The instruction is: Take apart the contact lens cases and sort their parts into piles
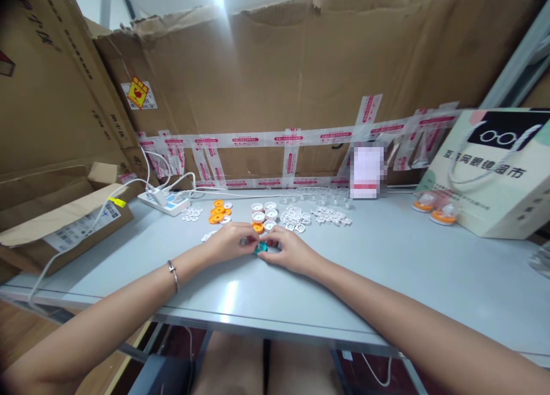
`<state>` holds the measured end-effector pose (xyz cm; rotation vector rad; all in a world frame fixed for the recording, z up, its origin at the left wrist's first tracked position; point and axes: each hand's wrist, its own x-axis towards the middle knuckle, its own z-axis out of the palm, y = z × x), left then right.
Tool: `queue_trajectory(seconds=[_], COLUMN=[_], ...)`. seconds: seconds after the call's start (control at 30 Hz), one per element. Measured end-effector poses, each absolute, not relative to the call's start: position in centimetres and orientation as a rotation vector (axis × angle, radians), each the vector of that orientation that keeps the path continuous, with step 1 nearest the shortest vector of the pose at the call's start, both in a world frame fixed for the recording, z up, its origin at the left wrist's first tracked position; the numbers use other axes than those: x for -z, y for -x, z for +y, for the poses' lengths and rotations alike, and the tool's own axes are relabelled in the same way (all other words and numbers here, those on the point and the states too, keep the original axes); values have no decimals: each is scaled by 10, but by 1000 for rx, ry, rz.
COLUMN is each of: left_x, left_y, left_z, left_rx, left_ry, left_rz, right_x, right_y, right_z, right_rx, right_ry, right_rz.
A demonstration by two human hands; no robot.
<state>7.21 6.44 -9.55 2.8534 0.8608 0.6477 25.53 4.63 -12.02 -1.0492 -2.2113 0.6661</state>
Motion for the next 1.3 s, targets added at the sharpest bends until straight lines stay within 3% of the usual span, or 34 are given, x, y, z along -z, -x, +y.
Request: queue_trajectory(seconds=[0.27, 0.53, 0.9, 1.3], left_x=[60, 73, 83, 58], left_y=[1, 88, 94, 41], left_z=[70, 82, 87, 62], left_rx=[-858, -501, -429, -826], left_ry=[-2736, -2448, -2418, -2643], left_rz=[1144, 1625, 1605, 1296], right_x=[117, 116, 115, 113], right_y=[-255, -256, -255, -256], right_z=[44, 44, 43, 42], right_rx=[-689, -665, -696, -662], right_ry=[1093, 1081, 1093, 1062], right_rz=[-2214, -2225, -2214, -2172])
